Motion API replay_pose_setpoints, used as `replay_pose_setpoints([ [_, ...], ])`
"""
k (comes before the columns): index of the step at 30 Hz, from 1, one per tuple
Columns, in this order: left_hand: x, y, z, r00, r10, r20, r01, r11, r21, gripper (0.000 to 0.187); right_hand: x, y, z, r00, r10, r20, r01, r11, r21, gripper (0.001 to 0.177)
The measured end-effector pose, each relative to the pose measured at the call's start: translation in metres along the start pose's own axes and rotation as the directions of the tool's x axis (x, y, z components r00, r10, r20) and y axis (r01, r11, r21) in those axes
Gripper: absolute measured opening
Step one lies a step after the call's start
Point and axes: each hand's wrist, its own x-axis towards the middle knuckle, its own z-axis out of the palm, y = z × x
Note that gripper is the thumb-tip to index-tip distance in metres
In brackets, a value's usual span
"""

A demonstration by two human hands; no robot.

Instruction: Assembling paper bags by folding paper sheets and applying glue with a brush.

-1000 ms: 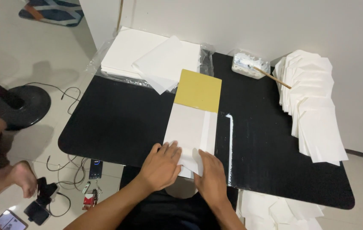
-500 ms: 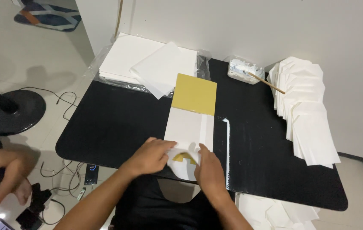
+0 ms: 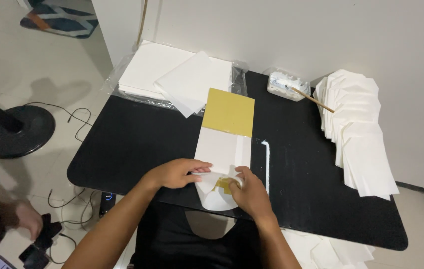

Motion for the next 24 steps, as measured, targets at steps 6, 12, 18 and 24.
replay_pose_setpoints([
  [6, 0.001, -0.016, -0.006, 0.996, 0.055, 0.071, -0.054, 0.998, -0.025, 0.051, 0.006, 0.005, 0.01, 0.997, -0.074, -0.034, 0.07, 0.993, -0.093, 0.048],
  [12, 0.007, -0.032, 0.005, 0.98, 0.185, -0.07, -0.163, 0.956, 0.244, 0.047, 0.0, 0.012, 0.022, 0.962, -0.101, -0.254, 0.083, 0.993, -0.081, 0.034],
  [18, 0.018, -0.011, 0.017, 0.961, 0.223, -0.167, -0.152, 0.922, 0.357, 0.019, 0.007, 0.007, 0.03, 0.949, -0.125, -0.289, 0.116, 0.992, -0.049, 0.029],
  [24, 0.021, -0.016, 0.016, 0.953, 0.083, -0.29, -0.039, 0.987, 0.155, 0.02, 0.02, 0.036, 0.011, 0.974, -0.227, 0.017, 0.209, 0.922, 0.326, 0.077],
])
